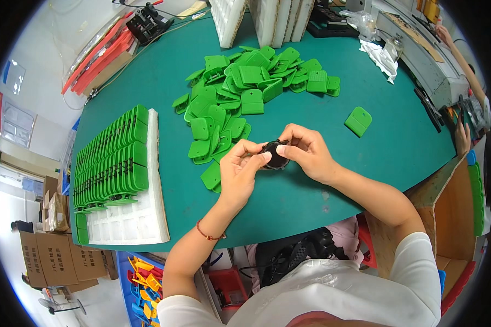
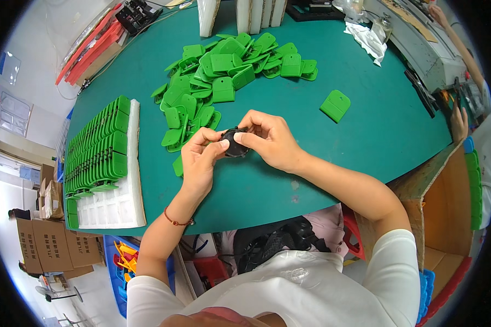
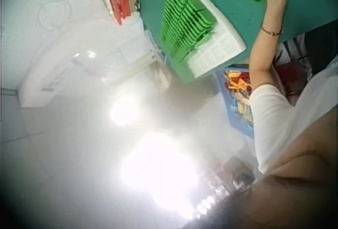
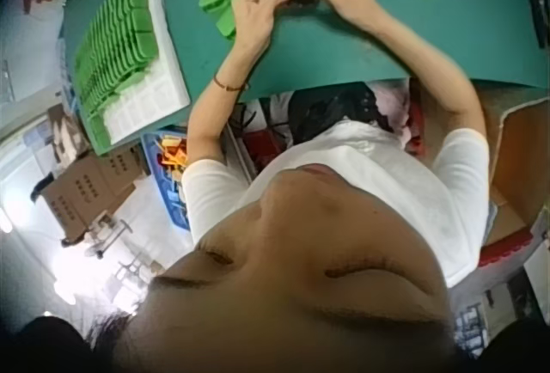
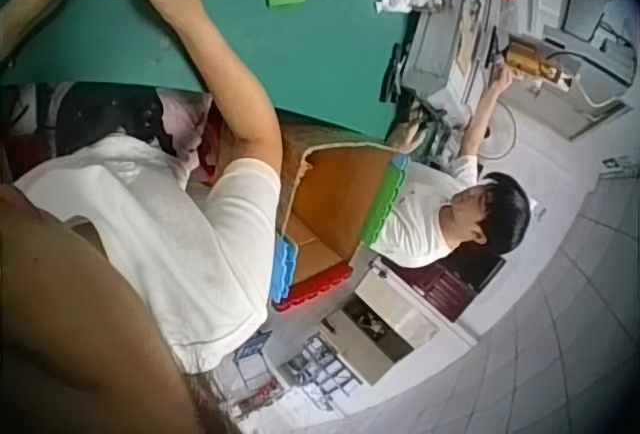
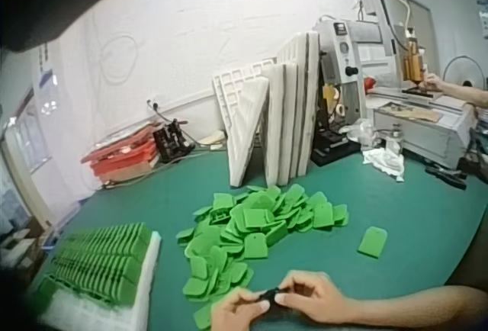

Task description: Assembling small electronic components into green plastic housings at a factory workstation.

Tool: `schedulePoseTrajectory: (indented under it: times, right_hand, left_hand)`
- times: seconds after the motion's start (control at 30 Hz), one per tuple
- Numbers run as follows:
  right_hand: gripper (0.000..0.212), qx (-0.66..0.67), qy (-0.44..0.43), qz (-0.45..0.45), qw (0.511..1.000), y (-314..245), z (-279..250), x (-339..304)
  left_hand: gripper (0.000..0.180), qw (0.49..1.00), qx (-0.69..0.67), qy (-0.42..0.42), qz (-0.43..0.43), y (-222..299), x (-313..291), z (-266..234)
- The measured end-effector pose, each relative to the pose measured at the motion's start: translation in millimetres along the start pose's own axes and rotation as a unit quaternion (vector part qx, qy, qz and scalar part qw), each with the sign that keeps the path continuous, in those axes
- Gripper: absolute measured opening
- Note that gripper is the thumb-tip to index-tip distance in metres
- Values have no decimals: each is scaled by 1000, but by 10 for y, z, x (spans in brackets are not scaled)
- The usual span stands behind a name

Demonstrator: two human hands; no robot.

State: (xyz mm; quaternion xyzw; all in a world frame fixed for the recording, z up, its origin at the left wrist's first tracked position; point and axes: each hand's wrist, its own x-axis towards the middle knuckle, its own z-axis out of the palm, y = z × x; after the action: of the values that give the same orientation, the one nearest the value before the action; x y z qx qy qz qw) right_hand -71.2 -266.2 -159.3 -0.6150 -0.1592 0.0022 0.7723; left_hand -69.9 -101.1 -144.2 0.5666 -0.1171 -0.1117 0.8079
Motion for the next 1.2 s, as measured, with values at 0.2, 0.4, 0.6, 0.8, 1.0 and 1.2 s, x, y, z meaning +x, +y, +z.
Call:
schedulePoseTrajectory:
  times: [0.2, 0.4, 0.6, 0.8, 1.0, 1.2]
  right_hand:
    - [10, 28, -7, 12, 1000, 7, 8, 10]
    - [11, 7, -2, -11, 1000, 29, 10, 9]
    - [13, -35, 0, -44, 998, 50, -4, 7]
    - [15, -76, -8, -74, 994, -2, -12, 2]
    - [19, -442, 87, -172, 876, -282, -202, 114]
    - [30, -781, 215, 40, 584, -469, -786, 129]
  left_hand:
    - [8, 1000, 9, 5, 10, 1, -1, -4]
    - [11, 1000, 16, -2, 25, -1, 5, 8]
    - [13, 1000, 13, -6, 27, 22, -5, 15]
    - [14, 999, 10, -3, 32, 32, -7, 30]
    - [15, 999, 19, 24, 36, 22, 11, -1]
    - [17, 998, 28, 30, 46, 46, 16, 14]
